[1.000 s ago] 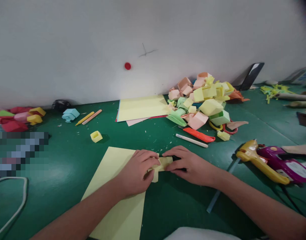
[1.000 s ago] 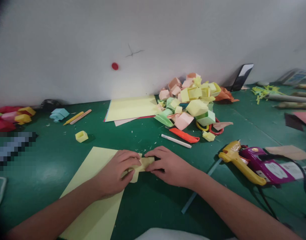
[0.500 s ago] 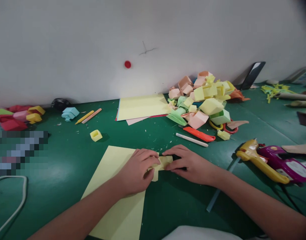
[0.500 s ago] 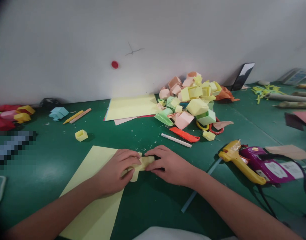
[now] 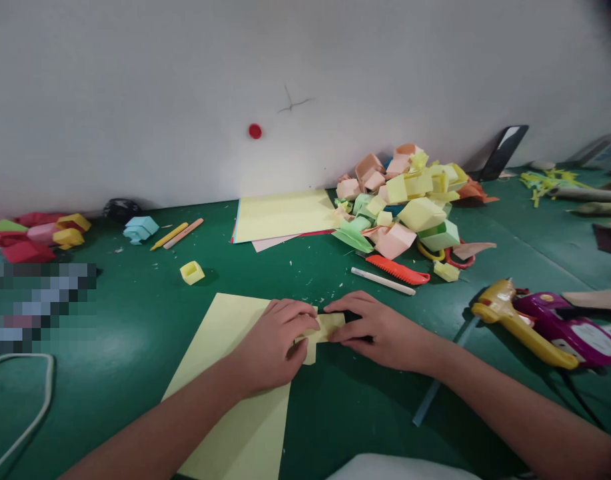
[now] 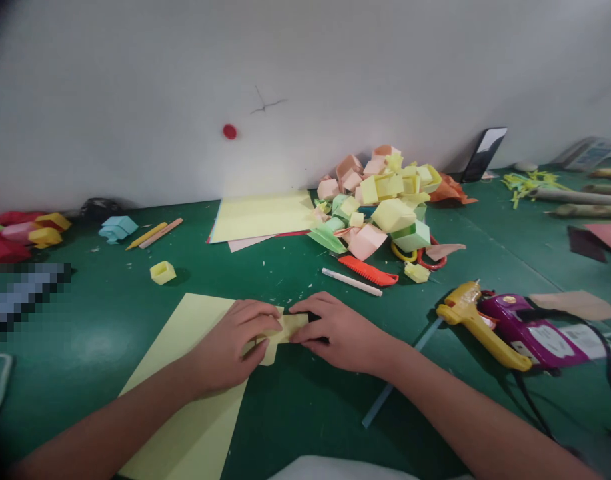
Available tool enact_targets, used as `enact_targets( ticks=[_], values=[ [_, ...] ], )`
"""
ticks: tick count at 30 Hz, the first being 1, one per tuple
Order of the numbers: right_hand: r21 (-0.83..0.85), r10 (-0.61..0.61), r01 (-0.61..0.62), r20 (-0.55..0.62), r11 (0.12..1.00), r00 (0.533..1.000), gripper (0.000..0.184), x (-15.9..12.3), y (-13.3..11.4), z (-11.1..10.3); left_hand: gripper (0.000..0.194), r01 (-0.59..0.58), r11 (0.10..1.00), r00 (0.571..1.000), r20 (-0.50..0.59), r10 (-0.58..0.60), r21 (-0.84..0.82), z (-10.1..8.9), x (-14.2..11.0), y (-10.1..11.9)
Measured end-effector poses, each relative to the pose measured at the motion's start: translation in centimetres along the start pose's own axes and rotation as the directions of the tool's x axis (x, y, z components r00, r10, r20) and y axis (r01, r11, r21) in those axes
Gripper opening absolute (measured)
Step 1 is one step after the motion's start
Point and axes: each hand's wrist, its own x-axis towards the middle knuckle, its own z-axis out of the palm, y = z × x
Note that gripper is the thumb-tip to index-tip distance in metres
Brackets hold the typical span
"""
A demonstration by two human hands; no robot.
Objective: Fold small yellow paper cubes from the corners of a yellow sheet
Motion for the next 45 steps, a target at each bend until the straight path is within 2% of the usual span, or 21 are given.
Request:
enact_targets(
  ticks=[45],
  values=[
    [0.053,0.059,-0.062,0.059,0.997,0.997,0.024,0.24,0.07,-0.36,0.028,0.003,0.999,1.000,0.006,-0.003,-0.040,-0.10,0.09,-0.06]
  ],
)
